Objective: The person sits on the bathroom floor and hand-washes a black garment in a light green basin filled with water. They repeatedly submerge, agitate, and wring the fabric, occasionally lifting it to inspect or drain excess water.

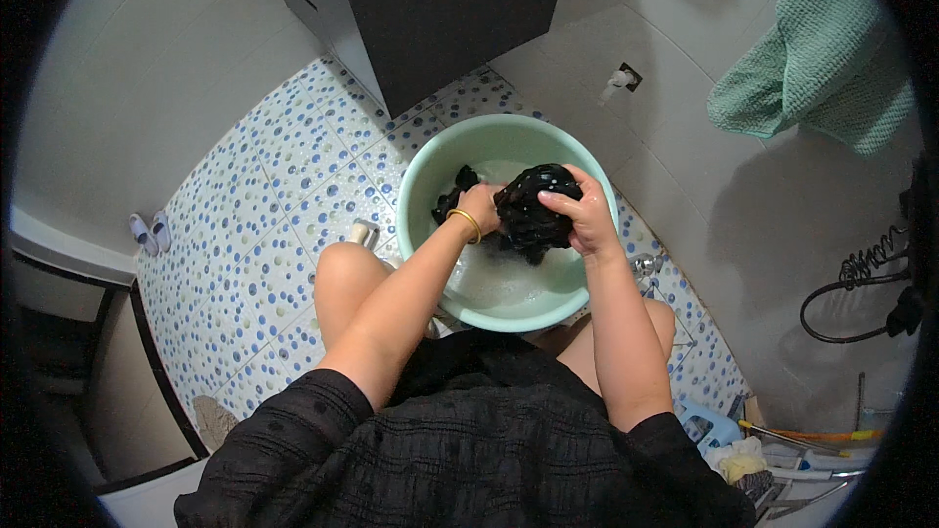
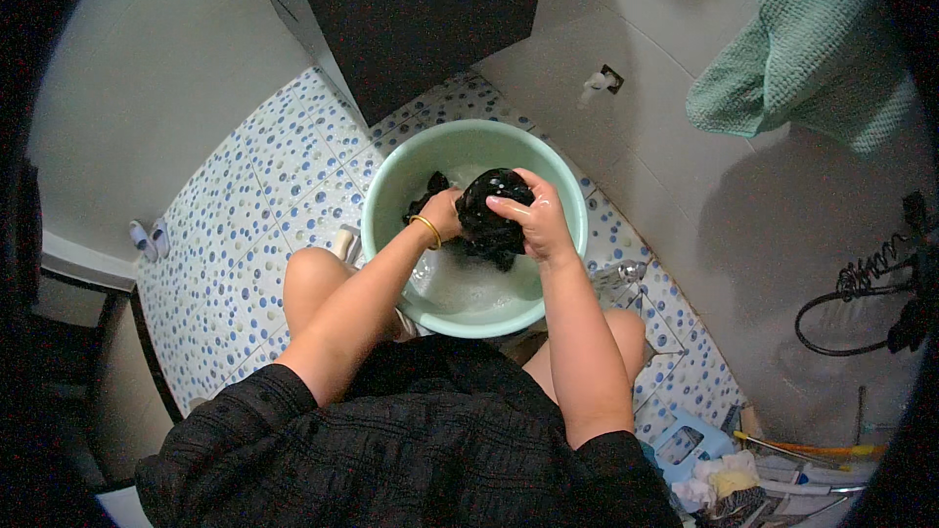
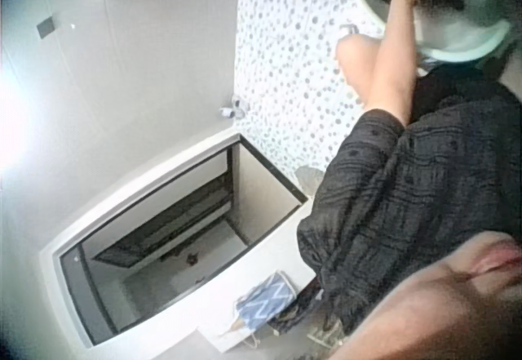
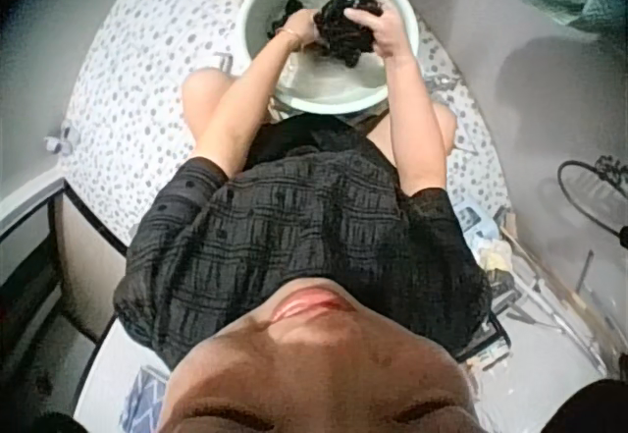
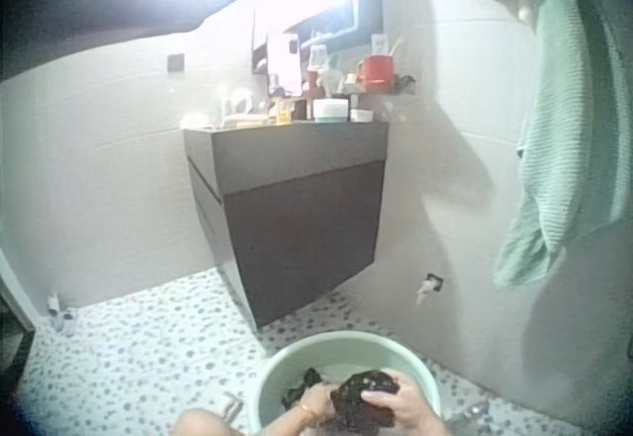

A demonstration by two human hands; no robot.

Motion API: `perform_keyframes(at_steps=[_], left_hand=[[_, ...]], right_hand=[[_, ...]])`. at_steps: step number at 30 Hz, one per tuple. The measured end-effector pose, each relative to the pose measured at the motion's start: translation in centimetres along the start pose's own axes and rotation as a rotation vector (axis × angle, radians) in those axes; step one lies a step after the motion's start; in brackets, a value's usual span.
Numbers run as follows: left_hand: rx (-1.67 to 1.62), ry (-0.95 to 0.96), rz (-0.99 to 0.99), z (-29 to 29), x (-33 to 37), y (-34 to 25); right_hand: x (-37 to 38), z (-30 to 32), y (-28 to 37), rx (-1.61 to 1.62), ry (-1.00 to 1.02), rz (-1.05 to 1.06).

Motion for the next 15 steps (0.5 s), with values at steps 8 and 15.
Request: perform_keyframes(at_steps=[8, 15], left_hand=[[-0.479, 0.042, 0.038, 5.3, -0.9, -2.7], [-0.581, -0.098, 0.227, 1.9, 0.3, 4.7]], right_hand=[[0.7, 7.9, 1.2, 0.153, -0.268, 0.092], [1.8, 13.7, -6.6, -1.184, -0.571, -0.169]])
Point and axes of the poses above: each hand's wrist, its own x-axis towards the middle knuckle, its own z-axis out of the back of the hand, y = z × x, the point moved 10 cm from there along x, towards the middle knuckle, and after that the axes turned 9 degrees about x, right-handed, at the moved point
